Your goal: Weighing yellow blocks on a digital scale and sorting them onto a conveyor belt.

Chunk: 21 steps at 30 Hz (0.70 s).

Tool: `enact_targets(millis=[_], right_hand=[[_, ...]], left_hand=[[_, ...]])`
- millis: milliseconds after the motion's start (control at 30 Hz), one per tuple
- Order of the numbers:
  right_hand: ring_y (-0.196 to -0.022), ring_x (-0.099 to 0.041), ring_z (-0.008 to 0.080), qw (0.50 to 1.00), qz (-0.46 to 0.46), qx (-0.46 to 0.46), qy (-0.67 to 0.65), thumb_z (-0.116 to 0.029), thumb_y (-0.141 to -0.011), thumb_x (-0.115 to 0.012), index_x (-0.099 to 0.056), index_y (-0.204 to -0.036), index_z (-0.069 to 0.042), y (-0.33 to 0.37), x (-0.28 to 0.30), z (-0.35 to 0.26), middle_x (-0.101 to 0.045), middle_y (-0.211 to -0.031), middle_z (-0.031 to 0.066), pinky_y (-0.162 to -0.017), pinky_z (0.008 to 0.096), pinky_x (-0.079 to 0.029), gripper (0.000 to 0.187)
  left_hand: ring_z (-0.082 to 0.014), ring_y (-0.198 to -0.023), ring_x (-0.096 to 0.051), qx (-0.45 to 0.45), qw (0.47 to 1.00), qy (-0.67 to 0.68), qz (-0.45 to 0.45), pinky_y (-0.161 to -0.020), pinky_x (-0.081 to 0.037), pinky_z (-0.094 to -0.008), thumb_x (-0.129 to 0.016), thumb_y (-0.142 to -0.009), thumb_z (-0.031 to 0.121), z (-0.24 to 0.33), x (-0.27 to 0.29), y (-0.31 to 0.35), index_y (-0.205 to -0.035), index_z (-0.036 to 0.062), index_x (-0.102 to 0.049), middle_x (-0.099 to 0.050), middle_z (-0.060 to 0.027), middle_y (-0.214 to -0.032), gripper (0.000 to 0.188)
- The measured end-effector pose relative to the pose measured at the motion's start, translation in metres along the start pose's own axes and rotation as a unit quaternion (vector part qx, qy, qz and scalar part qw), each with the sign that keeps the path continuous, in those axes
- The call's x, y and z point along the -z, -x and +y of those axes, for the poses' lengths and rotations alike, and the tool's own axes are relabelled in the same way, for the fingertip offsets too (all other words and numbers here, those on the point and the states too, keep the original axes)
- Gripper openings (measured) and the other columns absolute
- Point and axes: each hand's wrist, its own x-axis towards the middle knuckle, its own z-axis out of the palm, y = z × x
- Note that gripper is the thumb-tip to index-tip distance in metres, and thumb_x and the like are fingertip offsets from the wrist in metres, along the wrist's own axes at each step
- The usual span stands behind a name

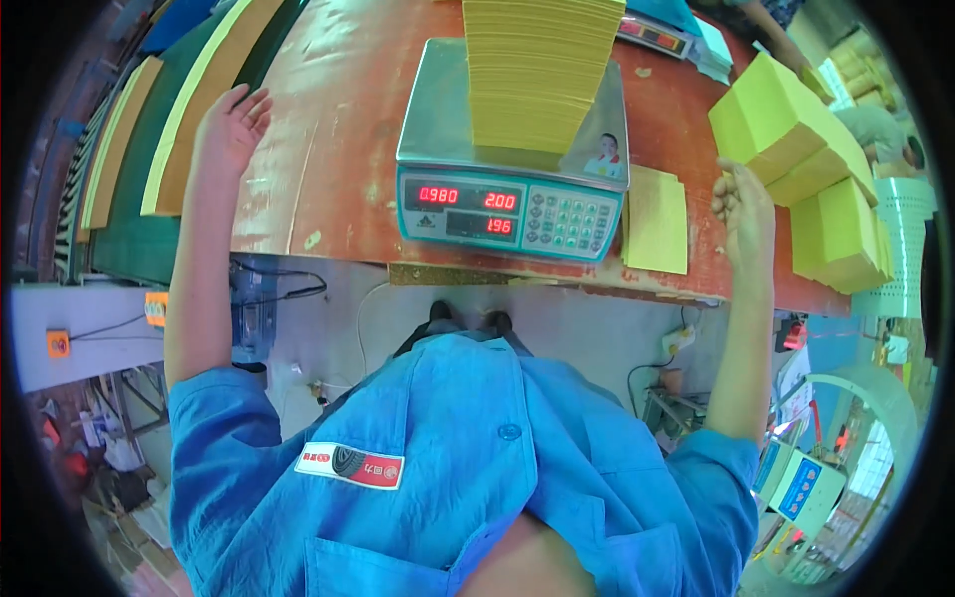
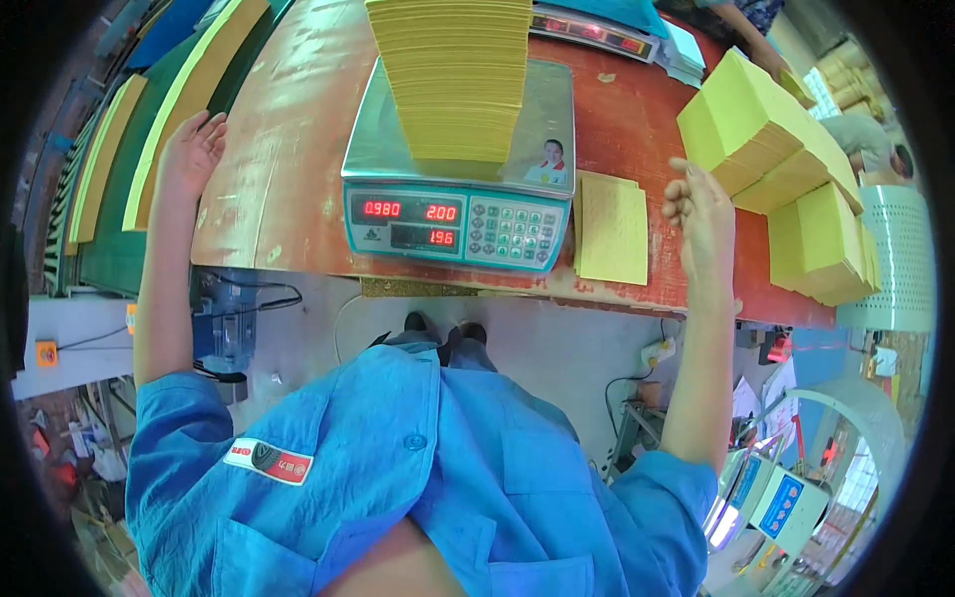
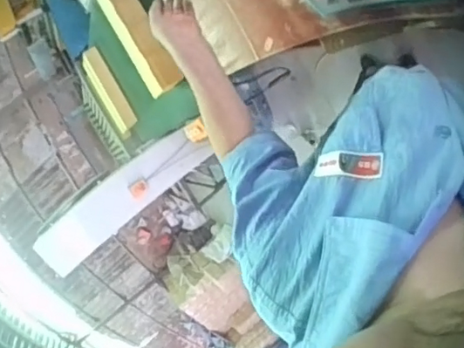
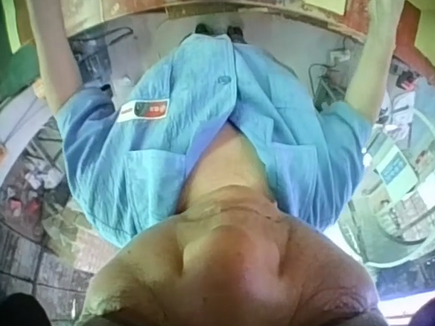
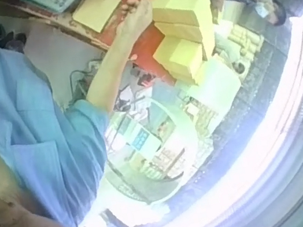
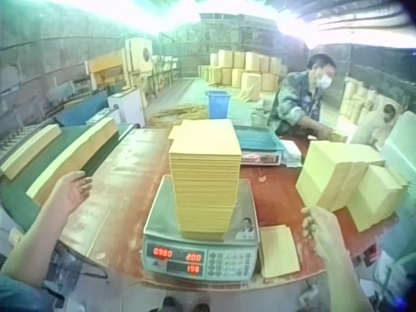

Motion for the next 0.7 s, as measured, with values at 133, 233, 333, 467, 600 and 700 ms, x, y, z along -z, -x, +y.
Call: enact_targets(millis=[133,233,333,467,600,700], right_hand=[[-0.062,-0.054,0.0073,1.000,-0.025,-0.014,0.004,-0.025,-0.100,-0.051,-0.063,-0.114,-0.002,-0.003,0.005,0.007,-0.059,-0.077,0.0007,-0.056,0.0212,-0.039,0.030],[-0.064,-0.055,0.0083,0.999,-0.050,-0.004,0.005,-0.025,-0.100,-0.051,-0.063,-0.113,-0.002,-0.002,-0.021,0.001,-0.060,-0.079,0.0016,-0.058,0.0217,-0.041,0.030],[-0.066,-0.057,0.0090,0.994,-0.111,0.010,0.008,-0.025,-0.100,-0.051,-0.063,-0.113,-0.002,-0.001,-0.042,-0.003,-0.061,-0.080,0.0022,-0.060,0.0217,-0.043,0.029],[-0.067,-0.058,0.0091,0.990,-0.138,0.020,0.004,-0.025,-0.100,-0.052,-0.064,-0.113,-0.002,-0.010,-0.058,-0.004,-0.062,-0.081,0.0029,-0.060,0.0218,-0.043,0.029],[-0.070,-0.060,0.0110,0.991,-0.134,0.020,0.001,-0.026,-0.099,-0.053,-0.064,-0.113,-0.001,-0.017,-0.072,-0.009,-0.064,-0.085,0.0043,-0.062,0.0230,-0.045,0.031],[-0.079,-0.063,0.0144,0.991,-0.132,0.033,-0.011,-0.027,-0.099,-0.051,-0.063,-0.116,-0.001,-0.035,-0.099,-0.005,-0.066,-0.094,0.0068,-0.069,0.0246,-0.048,0.033]], left_hand=[[-0.0315,-0.100,-0.063,-0.033,0.999,0.009,0.007,-0.077,-0.055,-0.0367,-0.058,-0.093,0.017,0.005,0.002,0.030,-0.123,-0.0007,-0.044,-0.058,-0.0225,-0.118,0.037],[-0.0315,-0.105,-0.062,-0.047,0.999,0.009,0.009,-0.081,-0.055,-0.0370,-0.058,-0.094,0.017,0.003,-0.019,0.059,-0.124,-0.0012,-0.044,-0.055,-0.0238,-0.123,0.037],[-0.0327,-0.108,-0.060,-0.046,0.999,0.008,-0.012,-0.085,-0.054,-0.0388,-0.057,-0.095,0.018,0.000,-0.031,0.071,-0.126,-0.0024,-0.043,-0.054,-0.0246,-0.124,0.039],[-0.0351,-0.109,-0.059,-0.045,0.998,-0.005,-0.046,-0.089,-0.053,-0.0420,-0.056,-0.095,0.020,0.005,-0.052,0.073,-0.128,-0.0034,-0.042,-0.054,-0.0249,-0.122,0.043],[-0.0339,-0.113,-0.057,-0.055,0.994,-0.017,-0.094,-0.093,-0.051,-0.0437,-0.056,-0.096,0.023,0.018,-0.089,0.062,-0.124,-0.0016,-0.044,-0.052,-0.0243,-0.128,0.039],[-0.0351,-0.114,-0.056,-0.049,0.979,-0.019,-0.194,-0.096,-0.050,-0.0489,-0.058,-0.095,0.033,0.024,-0.125,0.037,-0.125,-0.0015,-0.044,-0.053,-0.0244,-0.126,0.048]])
